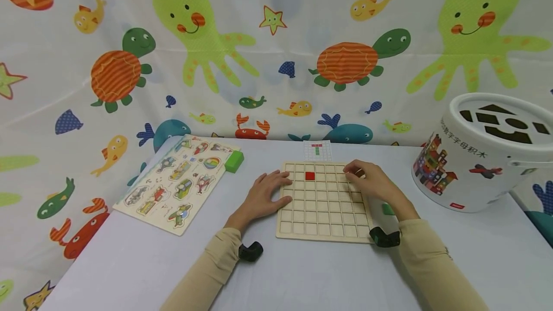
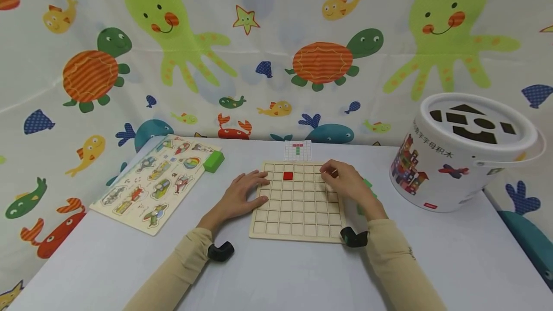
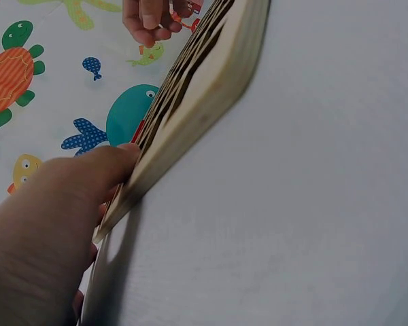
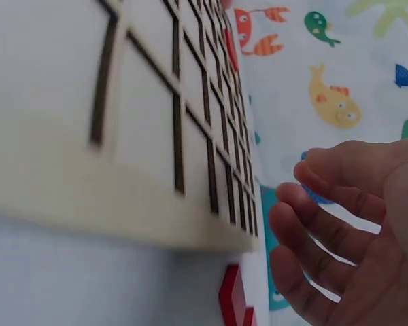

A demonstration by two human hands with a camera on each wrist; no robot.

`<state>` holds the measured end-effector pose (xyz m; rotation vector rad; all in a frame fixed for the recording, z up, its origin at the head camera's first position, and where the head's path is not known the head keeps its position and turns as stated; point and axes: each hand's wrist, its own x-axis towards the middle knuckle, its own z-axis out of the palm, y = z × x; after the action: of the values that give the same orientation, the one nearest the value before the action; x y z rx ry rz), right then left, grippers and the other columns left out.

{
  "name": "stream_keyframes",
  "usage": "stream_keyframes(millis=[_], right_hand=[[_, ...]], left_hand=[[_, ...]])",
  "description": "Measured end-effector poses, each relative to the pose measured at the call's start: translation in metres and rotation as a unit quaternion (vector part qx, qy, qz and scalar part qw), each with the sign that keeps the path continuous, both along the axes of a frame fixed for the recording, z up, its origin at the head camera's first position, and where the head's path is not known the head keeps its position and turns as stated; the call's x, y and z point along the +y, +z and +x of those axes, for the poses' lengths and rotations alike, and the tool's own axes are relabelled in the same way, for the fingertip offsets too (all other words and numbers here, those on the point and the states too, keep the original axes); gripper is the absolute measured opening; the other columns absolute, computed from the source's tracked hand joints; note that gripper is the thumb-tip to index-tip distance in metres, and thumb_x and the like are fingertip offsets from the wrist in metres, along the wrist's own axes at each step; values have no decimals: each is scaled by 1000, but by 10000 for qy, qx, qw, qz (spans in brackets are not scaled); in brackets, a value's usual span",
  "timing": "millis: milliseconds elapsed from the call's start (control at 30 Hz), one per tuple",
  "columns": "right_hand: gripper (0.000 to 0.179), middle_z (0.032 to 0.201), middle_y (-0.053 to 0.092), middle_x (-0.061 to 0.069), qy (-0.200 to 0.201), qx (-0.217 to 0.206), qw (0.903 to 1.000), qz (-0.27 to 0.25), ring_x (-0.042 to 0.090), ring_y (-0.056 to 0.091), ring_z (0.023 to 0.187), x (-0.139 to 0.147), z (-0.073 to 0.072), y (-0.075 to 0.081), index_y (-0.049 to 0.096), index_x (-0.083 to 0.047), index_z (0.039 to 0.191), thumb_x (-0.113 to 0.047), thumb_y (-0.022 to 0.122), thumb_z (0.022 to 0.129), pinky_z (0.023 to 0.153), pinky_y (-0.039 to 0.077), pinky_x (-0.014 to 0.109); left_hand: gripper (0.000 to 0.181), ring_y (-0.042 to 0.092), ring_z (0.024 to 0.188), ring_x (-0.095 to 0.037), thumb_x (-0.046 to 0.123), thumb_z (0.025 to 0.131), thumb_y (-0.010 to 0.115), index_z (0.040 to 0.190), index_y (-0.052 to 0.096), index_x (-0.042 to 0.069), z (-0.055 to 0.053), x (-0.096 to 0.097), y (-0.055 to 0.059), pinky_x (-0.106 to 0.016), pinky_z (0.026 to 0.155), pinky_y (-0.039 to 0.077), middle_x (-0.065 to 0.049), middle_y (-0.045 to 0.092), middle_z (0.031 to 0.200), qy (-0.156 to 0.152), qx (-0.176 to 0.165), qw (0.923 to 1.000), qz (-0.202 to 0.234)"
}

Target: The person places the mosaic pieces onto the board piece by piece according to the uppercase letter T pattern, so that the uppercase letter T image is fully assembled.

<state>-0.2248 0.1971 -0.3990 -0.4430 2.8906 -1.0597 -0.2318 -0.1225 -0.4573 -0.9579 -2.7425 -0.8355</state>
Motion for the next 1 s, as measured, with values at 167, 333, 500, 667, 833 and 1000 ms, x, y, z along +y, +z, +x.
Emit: stream_keyframes(millis=[167,333,500,667,833,1000], right_hand=[[23,101,64,13,-76,-103,9998,125,23,60,88,17,7,-2,61,-3,112,-17,55,95,69,50,33],[24,98,65,11,-206,-170,9989,374,18,58,81,29,15,-5,61,-3,112,-18,56,95,65,47,29],[24,97,64,9,-158,-87,9980,599,17,58,85,40,23,-8,61,-3,112,-18,59,93,71,48,31],[25,96,60,8,-157,38,9961,864,17,53,81,48,28,-9,60,-5,114,-15,61,91,66,45,29],[28,97,58,10,-146,-25,9951,976,18,51,80,51,30,-10,60,-6,117,-14,61,90,65,42,29],[30,98,57,11,-144,-108,9944,1038,20,52,82,52,30,-11,61,-6,119,-13,62,90,66,43,30]], left_hand=[[40,35,139,-28,38,88,63,122,59,17,-1,0,1,-54,114,20,-3,49,143,9,11,10000,11],[41,36,139,-28,38,87,63,122,59,17,-1,0,1,-55,114,20,-4,49,143,-19,4,10000,13],[42,35,140,-28,39,87,63,123,59,18,-1,0,0,-54,115,19,-3,48,143,4,-25,10000,-22],[42,34,140,-26,40,88,62,124,59,19,-2,0,-1,-53,115,19,-2,48,144,23,-17,10000,-77],[42,35,139,-28,39,87,63,123,59,18,-1,-1,-1,-55,114,20,-3,49,143,-25,34,10000,-13],[42,36,139,-28,39,87,63,123,59,18,0,0,0,-55,114,20,-4,49,143,-16,30,10000,-2]])
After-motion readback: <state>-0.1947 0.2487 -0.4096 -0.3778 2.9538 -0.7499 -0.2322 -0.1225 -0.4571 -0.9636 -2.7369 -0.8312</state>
